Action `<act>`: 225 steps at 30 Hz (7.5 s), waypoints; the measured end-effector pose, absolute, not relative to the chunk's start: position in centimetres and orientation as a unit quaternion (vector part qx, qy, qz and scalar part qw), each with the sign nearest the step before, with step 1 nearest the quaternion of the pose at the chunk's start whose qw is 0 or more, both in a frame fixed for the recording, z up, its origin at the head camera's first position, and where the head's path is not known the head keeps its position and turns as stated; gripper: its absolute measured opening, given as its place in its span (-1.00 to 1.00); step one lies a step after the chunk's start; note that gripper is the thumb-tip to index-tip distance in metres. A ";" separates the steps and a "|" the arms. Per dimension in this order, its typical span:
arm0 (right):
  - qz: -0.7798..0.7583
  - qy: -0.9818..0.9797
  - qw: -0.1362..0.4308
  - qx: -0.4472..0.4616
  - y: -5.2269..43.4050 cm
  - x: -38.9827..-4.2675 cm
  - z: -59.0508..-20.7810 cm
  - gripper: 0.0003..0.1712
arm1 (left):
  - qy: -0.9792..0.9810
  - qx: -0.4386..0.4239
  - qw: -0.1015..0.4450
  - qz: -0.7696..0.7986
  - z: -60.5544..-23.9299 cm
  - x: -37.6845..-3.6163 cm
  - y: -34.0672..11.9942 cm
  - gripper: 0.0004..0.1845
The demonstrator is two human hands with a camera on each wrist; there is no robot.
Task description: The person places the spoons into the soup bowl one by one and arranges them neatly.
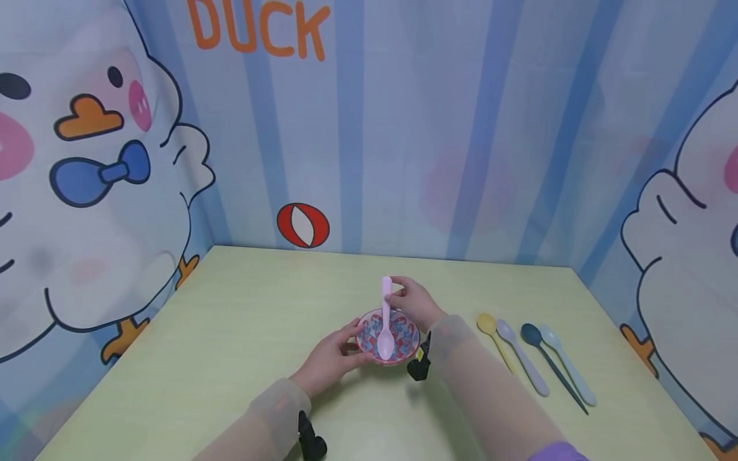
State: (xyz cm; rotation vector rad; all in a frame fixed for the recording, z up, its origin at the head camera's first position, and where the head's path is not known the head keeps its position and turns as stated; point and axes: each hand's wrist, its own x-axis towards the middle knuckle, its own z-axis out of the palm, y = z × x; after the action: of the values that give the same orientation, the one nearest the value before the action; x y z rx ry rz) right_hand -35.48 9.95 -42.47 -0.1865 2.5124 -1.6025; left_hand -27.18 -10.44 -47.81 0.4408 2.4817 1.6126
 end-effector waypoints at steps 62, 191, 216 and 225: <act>-0.614 0.789 0.004 0.022 19.1 -30.4 -43.9 -0.41 | 0.822 0.140 0.072 0.548 -47.5 -26.9 -10.2 -0.27; -0.320 0.940 0.117 0.031 27.3 -26.1 -44.2 -0.90 | 0.786 0.144 0.033 0.600 -46.4 -24.8 -10.3 -0.44; -0.598 0.787 0.149 0.037 28.4 -26.6 -42.4 -0.66 | 0.774 0.141 0.023 0.616 -49.8 -26.6 -10.4 -0.41; -0.704 0.696 0.118 0.079 27.5 -26.4 -42.5 -0.89 | 0.777 0.144 0.025 0.612 -50.0 -26.7 -10.5 -0.39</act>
State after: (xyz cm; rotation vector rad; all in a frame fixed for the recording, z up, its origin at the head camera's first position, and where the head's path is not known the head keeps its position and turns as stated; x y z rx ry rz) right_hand -26.45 27.55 -42.52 0.2313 2.0360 -2.0602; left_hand -26.73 -10.50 -50.00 0.4462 2.4040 1.8928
